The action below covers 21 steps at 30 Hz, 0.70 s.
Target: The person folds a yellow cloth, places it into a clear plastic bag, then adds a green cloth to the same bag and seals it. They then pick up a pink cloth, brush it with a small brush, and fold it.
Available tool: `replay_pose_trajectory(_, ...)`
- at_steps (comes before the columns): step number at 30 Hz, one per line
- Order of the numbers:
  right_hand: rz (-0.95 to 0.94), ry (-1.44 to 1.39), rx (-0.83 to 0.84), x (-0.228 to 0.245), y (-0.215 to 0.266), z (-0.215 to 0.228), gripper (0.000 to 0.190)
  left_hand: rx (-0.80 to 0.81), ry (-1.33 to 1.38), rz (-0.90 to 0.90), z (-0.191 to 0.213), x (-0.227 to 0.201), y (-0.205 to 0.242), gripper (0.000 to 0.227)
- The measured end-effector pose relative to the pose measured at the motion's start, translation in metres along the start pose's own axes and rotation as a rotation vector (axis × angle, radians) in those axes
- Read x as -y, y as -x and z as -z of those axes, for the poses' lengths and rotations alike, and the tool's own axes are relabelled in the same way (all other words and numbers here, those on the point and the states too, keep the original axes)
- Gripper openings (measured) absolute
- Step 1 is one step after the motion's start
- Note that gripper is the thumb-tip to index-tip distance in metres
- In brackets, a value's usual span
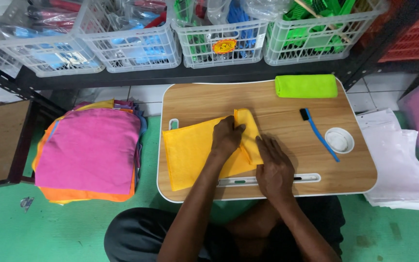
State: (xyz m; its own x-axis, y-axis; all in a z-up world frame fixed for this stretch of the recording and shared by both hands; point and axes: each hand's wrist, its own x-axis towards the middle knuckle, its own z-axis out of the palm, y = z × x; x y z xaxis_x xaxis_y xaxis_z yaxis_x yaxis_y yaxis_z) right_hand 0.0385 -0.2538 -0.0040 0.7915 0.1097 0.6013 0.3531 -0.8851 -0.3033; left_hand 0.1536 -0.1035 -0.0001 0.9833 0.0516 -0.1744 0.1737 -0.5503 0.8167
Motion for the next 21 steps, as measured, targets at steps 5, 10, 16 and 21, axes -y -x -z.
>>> replay_pose_trajectory(5, -0.102, -0.181, 0.049, -0.004, 0.003, 0.005, 0.063, -0.033, -0.061, 0.027, 0.01, -0.016, 0.013, 0.03)
replay_pose_trajectory(10, -0.11, -0.188, 0.099, -0.013, 0.007, -0.005, 0.068, -0.071, -0.075, 0.036, 0.007, -0.016, 0.015, 0.032)
replay_pose_trajectory(16, -0.104, -0.174, 0.19, -0.016, 0.006, -0.002, 0.07, -0.098, -0.066, 0.012, 0.006, -0.019, 0.018, 0.051)
replay_pose_trajectory(21, -0.043, -0.122, 0.282, 0.006, 0.006, 0.02, 0.074, -0.146, 0.044, -0.043, 0.004, -0.01, 0.021, 0.065)
